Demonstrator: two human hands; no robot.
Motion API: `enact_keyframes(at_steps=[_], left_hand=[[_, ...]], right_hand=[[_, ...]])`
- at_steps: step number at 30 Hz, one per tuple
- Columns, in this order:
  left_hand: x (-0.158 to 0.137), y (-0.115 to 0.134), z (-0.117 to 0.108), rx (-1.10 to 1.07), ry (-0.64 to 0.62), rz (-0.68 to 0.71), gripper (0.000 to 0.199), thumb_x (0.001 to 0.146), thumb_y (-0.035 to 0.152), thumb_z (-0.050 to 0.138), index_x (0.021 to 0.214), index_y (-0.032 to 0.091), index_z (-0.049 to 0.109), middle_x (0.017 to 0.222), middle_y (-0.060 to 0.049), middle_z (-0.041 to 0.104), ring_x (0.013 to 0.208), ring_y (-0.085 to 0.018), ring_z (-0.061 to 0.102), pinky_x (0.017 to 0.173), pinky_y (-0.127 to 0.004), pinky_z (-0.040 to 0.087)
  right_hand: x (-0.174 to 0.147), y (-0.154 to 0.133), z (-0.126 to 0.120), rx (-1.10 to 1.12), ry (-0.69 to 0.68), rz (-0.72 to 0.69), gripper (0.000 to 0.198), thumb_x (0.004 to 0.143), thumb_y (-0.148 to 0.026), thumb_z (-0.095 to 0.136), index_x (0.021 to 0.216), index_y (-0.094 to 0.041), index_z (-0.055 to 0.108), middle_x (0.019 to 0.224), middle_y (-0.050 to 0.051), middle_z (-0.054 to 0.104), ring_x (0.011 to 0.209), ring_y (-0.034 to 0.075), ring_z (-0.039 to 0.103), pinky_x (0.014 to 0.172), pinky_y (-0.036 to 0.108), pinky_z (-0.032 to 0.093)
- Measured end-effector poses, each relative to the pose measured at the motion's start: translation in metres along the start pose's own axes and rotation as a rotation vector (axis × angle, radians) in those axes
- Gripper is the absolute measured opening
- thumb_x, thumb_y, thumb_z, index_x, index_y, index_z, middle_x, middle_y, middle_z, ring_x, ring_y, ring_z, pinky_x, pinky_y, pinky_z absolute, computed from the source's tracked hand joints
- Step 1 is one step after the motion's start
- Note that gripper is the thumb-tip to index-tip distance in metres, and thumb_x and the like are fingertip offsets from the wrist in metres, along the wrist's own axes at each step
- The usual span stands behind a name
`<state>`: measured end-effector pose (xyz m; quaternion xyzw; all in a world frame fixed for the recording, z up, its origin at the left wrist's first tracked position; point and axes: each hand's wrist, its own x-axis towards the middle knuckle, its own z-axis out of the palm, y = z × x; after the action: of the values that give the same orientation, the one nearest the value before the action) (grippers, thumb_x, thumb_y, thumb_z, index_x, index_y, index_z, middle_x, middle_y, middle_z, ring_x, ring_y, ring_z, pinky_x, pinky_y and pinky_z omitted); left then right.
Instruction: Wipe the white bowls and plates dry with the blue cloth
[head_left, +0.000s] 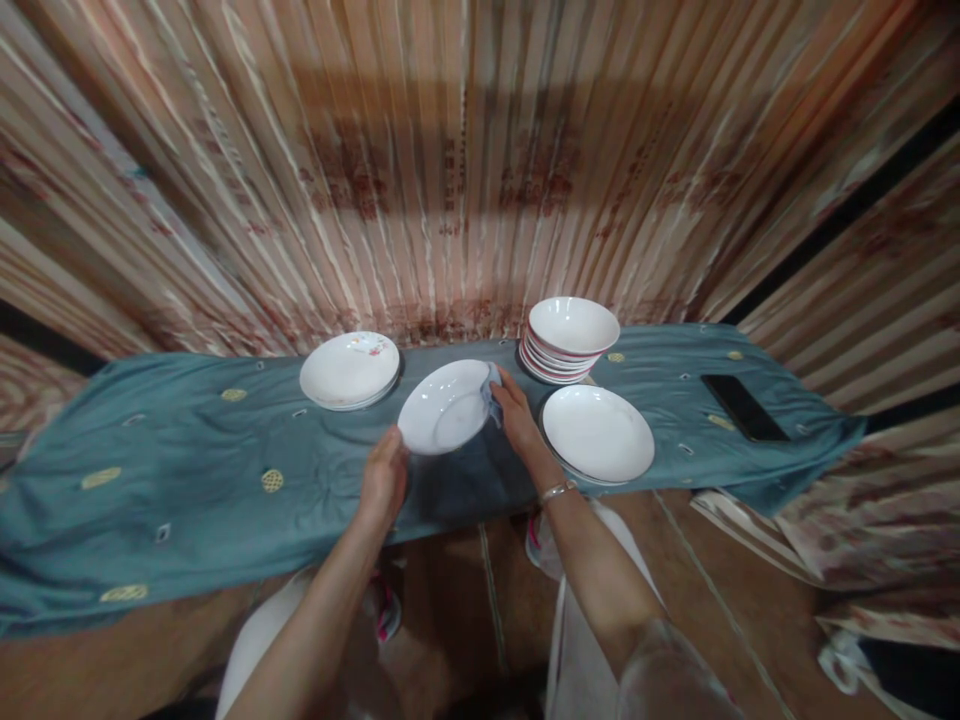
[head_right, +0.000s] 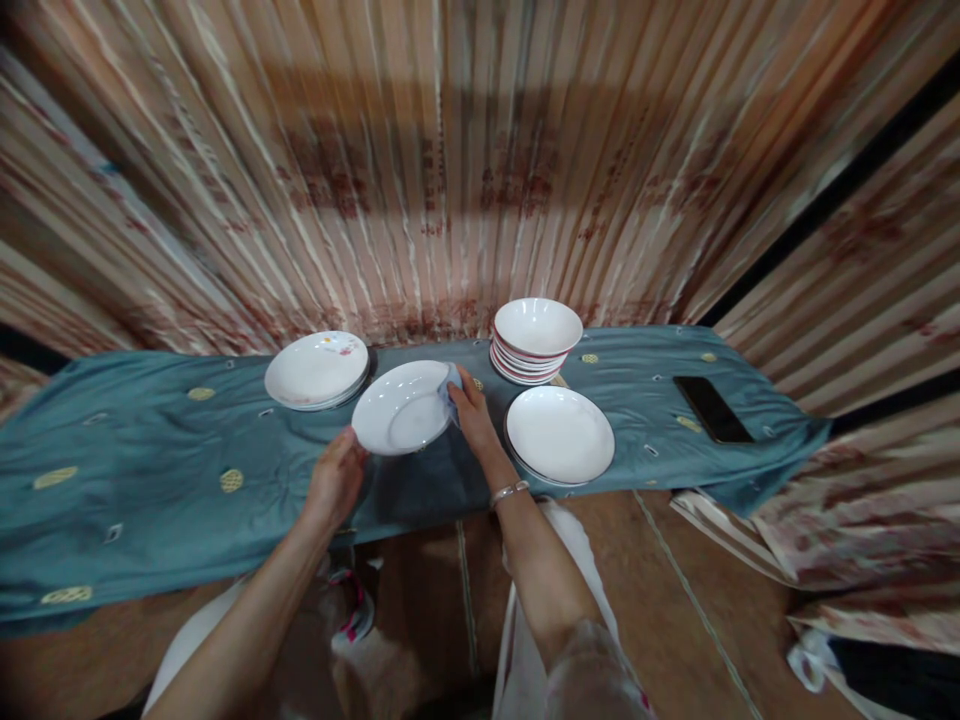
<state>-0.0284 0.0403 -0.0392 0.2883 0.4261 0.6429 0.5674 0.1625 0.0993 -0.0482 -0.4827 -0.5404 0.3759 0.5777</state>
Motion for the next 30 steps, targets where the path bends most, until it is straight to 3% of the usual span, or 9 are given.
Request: enact_keyframes(at_steps=[4, 7, 11, 14, 19, 23, 30], left_hand=[[-0.001, 0.018, -0.001, 0.02, 0.022, 0.07, 0.037, 0.061, 0.039, 0.077, 0.091, 0.017, 0.072, 0.097, -0.007, 0.074, 0.099, -0.024, 0.064, 0.092, -0.036, 0.045], [0.0, 0.032, 0.0, 0.06, 0.028, 0.13, 0.034, 0.064, 0.04, 0.074, 0.087, 0.016, 0.073, 0.094, -0.008, 0.074, 0.097, -0.024, 0.065, 0.092, -0.035, 0.044], [-0.001, 0.043, 0.005, 0.08, -0.026, 0.103, 0.035, 0.065, 0.042, 0.073, 0.086, 0.015, 0.073, 0.089, -0.008, 0.074, 0.093, -0.024, 0.066, 0.088, -0.036, 0.046], [-0.004, 0.042, 0.009, 0.07, -0.031, 0.043, 0.04, 0.06, 0.044, 0.077, 0.085, 0.014, 0.073, 0.085, -0.008, 0.074, 0.094, -0.026, 0.066, 0.086, -0.037, 0.048], [-0.007, 0.037, 0.011, 0.04, 0.027, -0.005, 0.042, 0.053, 0.045, 0.081, 0.08, 0.015, 0.071, 0.079, -0.008, 0.074, 0.095, -0.028, 0.066, 0.084, -0.037, 0.048], [-0.009, 0.035, 0.012, -0.005, 0.037, -0.017, 0.04, 0.05, 0.043, 0.083, 0.076, 0.016, 0.07, 0.076, -0.006, 0.073, 0.094, -0.028, 0.066, 0.084, -0.037, 0.049], [-0.009, 0.033, 0.011, -0.028, -0.005, 0.009, 0.033, 0.058, 0.039, 0.078, 0.083, 0.018, 0.07, 0.076, -0.004, 0.073, 0.091, -0.024, 0.067, 0.083, -0.035, 0.05]], right_hand=[[-0.002, -0.008, 0.004, -0.048, -0.046, -0.066, 0.044, 0.086, -0.038, 0.048, 0.127, -0.022, 0.056, 0.129, 0.004, 0.06, 0.12, 0.02, 0.052, 0.108, 0.037, 0.036], [-0.005, -0.012, 0.01, -0.106, -0.064, -0.142, 0.045, 0.089, -0.039, 0.046, 0.13, -0.021, 0.054, 0.131, 0.005, 0.058, 0.121, 0.02, 0.051, 0.109, 0.037, 0.034], [-0.006, -0.014, 0.018, -0.132, -0.086, -0.209, 0.047, 0.092, -0.042, 0.041, 0.134, -0.023, 0.05, 0.139, 0.004, 0.051, 0.13, 0.019, 0.043, 0.115, 0.037, 0.027], [-0.007, -0.014, 0.023, -0.151, -0.116, -0.261, 0.048, 0.094, -0.042, 0.038, 0.137, -0.025, 0.047, 0.143, 0.003, 0.047, 0.136, 0.017, 0.037, 0.118, 0.037, 0.021], [-0.011, -0.019, 0.031, -0.22, -0.109, -0.301, 0.047, 0.095, -0.038, 0.035, 0.14, -0.024, 0.043, 0.146, 0.004, 0.044, 0.137, 0.018, 0.035, 0.118, 0.04, 0.023], [-0.018, -0.029, 0.038, -0.362, -0.13, -0.427, 0.049, 0.097, -0.033, 0.03, 0.144, -0.024, 0.035, 0.15, 0.005, 0.037, 0.141, 0.018, 0.028, 0.118, 0.045, 0.021], [-0.045, -0.053, 0.059, -0.641, -0.217, -0.638, 0.052, 0.096, -0.028, 0.033, 0.147, -0.018, 0.029, 0.156, 0.009, 0.023, 0.147, 0.026, 0.006, 0.117, 0.053, 0.018]])
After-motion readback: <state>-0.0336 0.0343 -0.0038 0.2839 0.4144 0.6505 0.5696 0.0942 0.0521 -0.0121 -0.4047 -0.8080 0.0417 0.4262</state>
